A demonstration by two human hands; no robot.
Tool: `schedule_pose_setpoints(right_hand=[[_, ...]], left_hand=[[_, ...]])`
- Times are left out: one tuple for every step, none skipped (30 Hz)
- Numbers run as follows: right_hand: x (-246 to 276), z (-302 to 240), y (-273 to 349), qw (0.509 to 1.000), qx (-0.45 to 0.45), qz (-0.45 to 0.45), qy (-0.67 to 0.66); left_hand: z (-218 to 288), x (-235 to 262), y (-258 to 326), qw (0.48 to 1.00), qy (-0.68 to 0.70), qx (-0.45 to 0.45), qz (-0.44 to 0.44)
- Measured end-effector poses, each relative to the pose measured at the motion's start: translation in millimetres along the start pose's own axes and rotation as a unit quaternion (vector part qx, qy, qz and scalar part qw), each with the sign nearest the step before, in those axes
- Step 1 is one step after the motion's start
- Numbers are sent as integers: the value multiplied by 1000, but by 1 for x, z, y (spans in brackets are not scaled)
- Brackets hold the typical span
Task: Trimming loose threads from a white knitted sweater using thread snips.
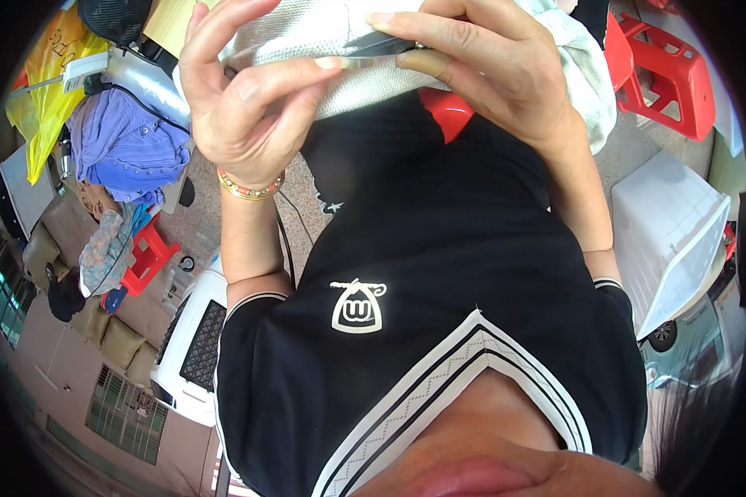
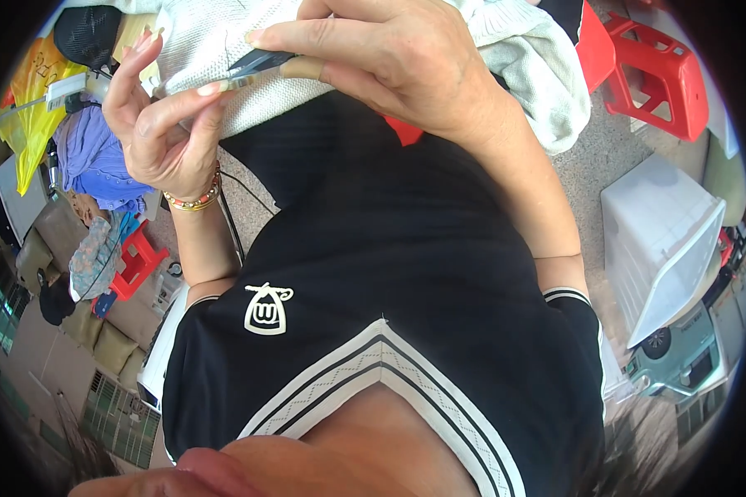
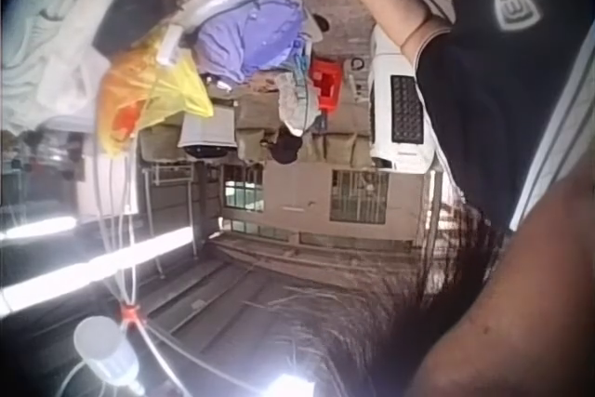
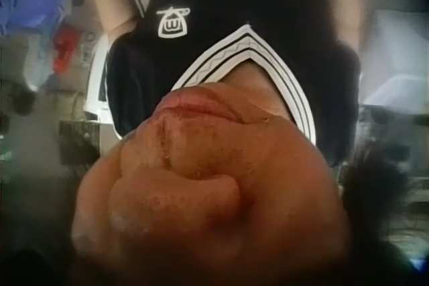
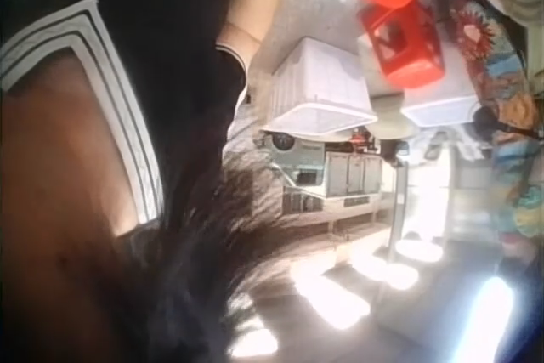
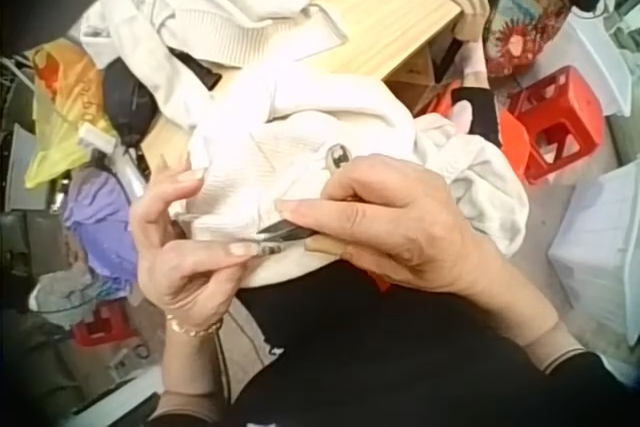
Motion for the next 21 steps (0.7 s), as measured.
schedule_pose_setpoints(right_hand=[[0,-1,-1,1000,0,-1,0],[1,-2,-1,1000,0,0,7],[1,-3,-1,1000,0,0,15],[1,-3,-1,1000,0,-1,15],[1,-5,-1,1000,3,1,23],[1,-6,-1,999,7,3,32],[1,-7,-1,999,7,2,32],[2,-9,-1,999,8,9,37],[3,-10,-1,999,9,16,42],[3,-10,-1,999,9,15,42],[2,-12,-1,998,14,12,57],[1,-13,-2,997,19,8,71],[1,-13,-2,997,18,8,71],[1,-13,-2,998,19,9,60],[1,-13,-3,999,20,10,49],[0,-11,-3,999,19,10,49],[0,-9,-2,999,21,14,33],[-1,-8,-2,999,22,18,18],[-1,-6,-2,999,22,18,18],[-1,-4,-2,1000,13,20,-3],[-1,-1,-2,999,4,23,-24]], left_hand=[[0,0,0,1000,0,0,0],[1,0,0,1000,-6,-5,-4],[2,0,0,1000,-12,-11,-9],[2,0,0,1000,-12,-10,-8],[3,0,0,1000,-18,-11,-10],[3,0,0,1000,-24,-11,-11],[3,0,1,1000,-24,-11,-10],[3,1,1,1000,-26,-12,-10],[3,1,2,999,-28,-13,-9],[3,1,2,999,-28,-13,-9],[4,1,2,999,-28,-17,-7],[5,1,3,999,-28,-20,-5],[4,1,3,999,-28,-20,-5],[4,1,3,999,-27,-22,-8],[4,1,4,999,-26,-24,-10],[3,1,4,999,-26,-24,-10],[3,0,3,999,-29,-24,-13],[2,0,3,999,-32,-25,-15],[1,0,2,999,-32,-25,-16],[2,1,2,999,-36,-26,-15],[3,1,2,999,-40,-28,-15]])
Point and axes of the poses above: each hand's wrist, its own y-axis away from the middle knuckle, its own x-axis out of the back of the hand, z = x × y, the point moved 9 cm from there along -y, towards the middle knuckle, and after that the axes turned 4 degrees about -x, right-handed, at the moved point
